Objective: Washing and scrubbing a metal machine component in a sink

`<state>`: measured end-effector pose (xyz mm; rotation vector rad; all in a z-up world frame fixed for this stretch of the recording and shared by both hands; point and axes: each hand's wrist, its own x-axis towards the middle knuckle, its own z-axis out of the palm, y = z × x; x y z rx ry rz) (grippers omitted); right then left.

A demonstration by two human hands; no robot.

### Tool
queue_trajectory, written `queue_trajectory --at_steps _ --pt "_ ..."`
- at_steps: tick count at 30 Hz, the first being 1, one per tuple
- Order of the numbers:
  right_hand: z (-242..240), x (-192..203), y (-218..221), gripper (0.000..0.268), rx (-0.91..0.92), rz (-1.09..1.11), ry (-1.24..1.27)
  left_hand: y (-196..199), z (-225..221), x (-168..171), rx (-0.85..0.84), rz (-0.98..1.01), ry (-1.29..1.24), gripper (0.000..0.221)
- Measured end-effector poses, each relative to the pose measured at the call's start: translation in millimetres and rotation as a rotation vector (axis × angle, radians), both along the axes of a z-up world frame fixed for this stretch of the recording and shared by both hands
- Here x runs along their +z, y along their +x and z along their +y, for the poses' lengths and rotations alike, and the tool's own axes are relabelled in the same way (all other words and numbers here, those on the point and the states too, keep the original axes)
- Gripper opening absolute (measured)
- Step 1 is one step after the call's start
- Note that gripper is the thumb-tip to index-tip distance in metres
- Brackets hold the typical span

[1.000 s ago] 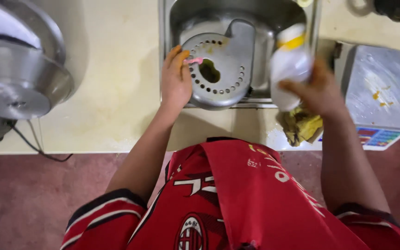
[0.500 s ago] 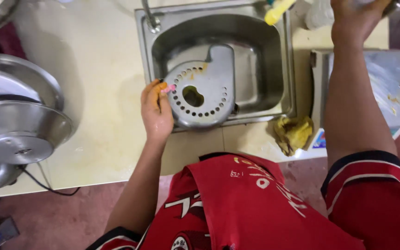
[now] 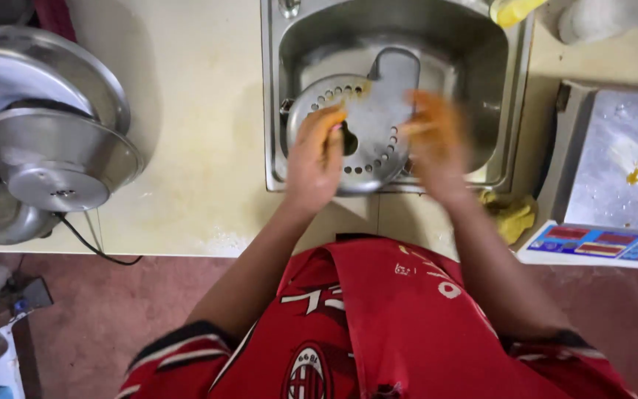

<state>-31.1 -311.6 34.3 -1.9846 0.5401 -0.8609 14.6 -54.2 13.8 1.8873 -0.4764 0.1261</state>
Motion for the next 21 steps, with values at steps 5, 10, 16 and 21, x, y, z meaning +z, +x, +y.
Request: queue_trajectory --at_steps 5,10,16,21 --pt "108.8 -5.2 -3.1 0.039 0.462 0.258 0.838 -9.2 -22.7 53.1 -0.331 0.172 -0.126 0.065" --pt "90.6 -34.0 13.0 0.023 0.391 0.211 0.848 -3.1 7.5 40.8 -0.441 0.221 -0.04 0.091" --pt "71.7 -59.0 20.6 0.038 0.487 0.411 -0.353 5.6 64.8 -5.4 -0.045 0.163 0.295 0.08" --pt "70.1 -96.2 72.6 0.064 0.485 0.771 -0.502 -2.1 71.8 -63.3 -0.016 0.043 0.478 0.086"
